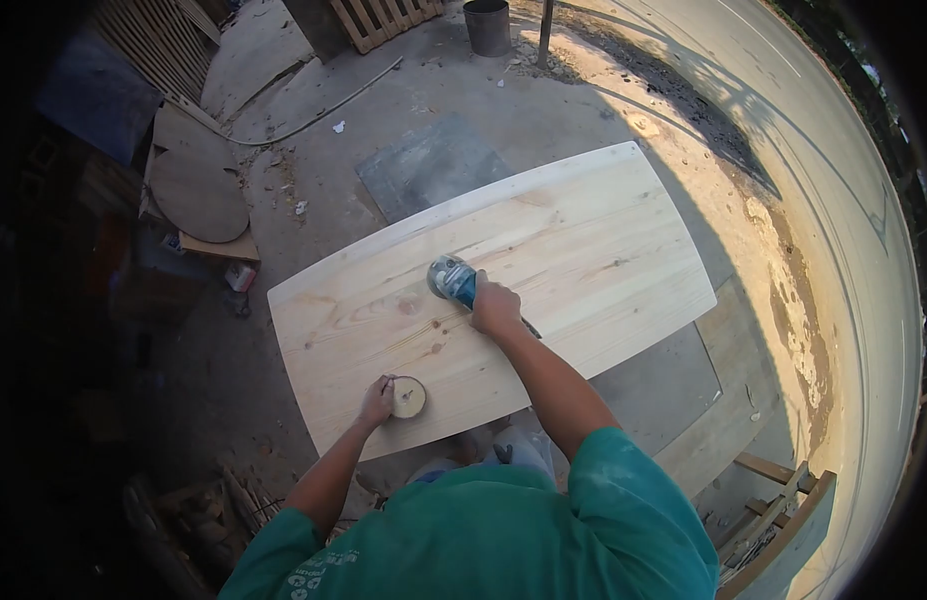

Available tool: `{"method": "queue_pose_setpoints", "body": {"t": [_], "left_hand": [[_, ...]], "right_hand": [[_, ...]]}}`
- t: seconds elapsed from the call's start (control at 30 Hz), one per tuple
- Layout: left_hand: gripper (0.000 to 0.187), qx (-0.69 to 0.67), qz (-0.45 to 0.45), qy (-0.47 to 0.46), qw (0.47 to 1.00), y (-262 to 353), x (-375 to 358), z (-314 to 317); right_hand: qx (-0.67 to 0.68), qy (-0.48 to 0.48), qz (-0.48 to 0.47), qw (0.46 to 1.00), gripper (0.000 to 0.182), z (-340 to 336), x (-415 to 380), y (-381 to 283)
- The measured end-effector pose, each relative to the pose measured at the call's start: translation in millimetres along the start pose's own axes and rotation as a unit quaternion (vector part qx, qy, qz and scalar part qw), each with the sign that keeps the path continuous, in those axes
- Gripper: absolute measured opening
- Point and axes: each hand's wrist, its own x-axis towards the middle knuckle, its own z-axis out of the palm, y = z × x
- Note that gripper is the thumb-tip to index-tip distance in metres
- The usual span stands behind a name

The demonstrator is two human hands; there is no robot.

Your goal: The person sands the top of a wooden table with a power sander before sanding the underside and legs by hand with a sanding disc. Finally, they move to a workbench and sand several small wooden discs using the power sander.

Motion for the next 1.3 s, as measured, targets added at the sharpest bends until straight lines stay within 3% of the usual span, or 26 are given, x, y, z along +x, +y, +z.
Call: {"method": "queue_pose_setpoints", "body": {"t": [0.13,0.27,0.43,0.5,0.57,0.7,0.83,0.97,1.07,1.13,1.2,1.3], "left_hand": [[0.031,-0.036,0.023,0.003,0.999,64.0,30.3,17.3],[0.032,0.0,0.036,0.02,0.999,73.5,41.4,33.7],[0.034,-0.026,0.023,0.004,0.999,85.7,39.9,13.9],[0.035,0.086,0.017,0.099,0.991,80.1,41.3,-3.4],[0.039,0.165,-0.031,0.204,0.965,61.4,50.4,-22.1],[0.058,0.289,-0.199,0.245,0.904,13.3,76.1,-25.3],[0.063,0.347,-0.294,0.257,0.853,29.7,91.2,-9.4],[0.063,0.339,-0.295,0.26,0.854,34.1,93.7,-9.9],[0.063,0.351,-0.303,0.257,0.848,32.7,94.8,-8.4],[0.063,0.351,-0.318,0.245,0.846,34.6,95.6,-9.7],[0.063,0.347,-0.326,0.231,0.849,43.0,95.1,-14.5],[0.063,0.348,-0.32,0.232,0.85,37.8,95.6,-13.4]], "right_hand": [[-0.023,-0.044,-0.146,0.988,0.055,42.3,9.3,-61.2],[-0.04,-0.017,-0.104,0.994,0.054,5.5,28.4,-27.8],[-0.059,0.041,0.068,0.995,0.059,-79.0,68.0,90.5],[-0.043,0.066,0.13,0.988,0.065,-108.7,77.3,133.6],[-0.025,0.1,0.181,0.978,0.07,-127.2,88.7,175.9],[0.024,0.134,0.262,0.955,0.076,-142.8,98.8,201.8],[0.007,0.086,0.182,0.98,0.069,-106.6,76.9,133.5],[-0.044,-0.013,0.053,0.998,0.061,-45.2,46.7,53.4],[-0.048,-0.033,0.025,0.998,0.062,-45.1,44.0,38.2],[-0.05,0.008,0.057,0.997,0.062,-57.0,53.2,64.4],[-0.043,0.037,0.148,0.987,0.063,-85.3,59.8,101.6],[-0.014,0.124,0.234,0.964,0.066,-111.5,73.0,188.4]]}}
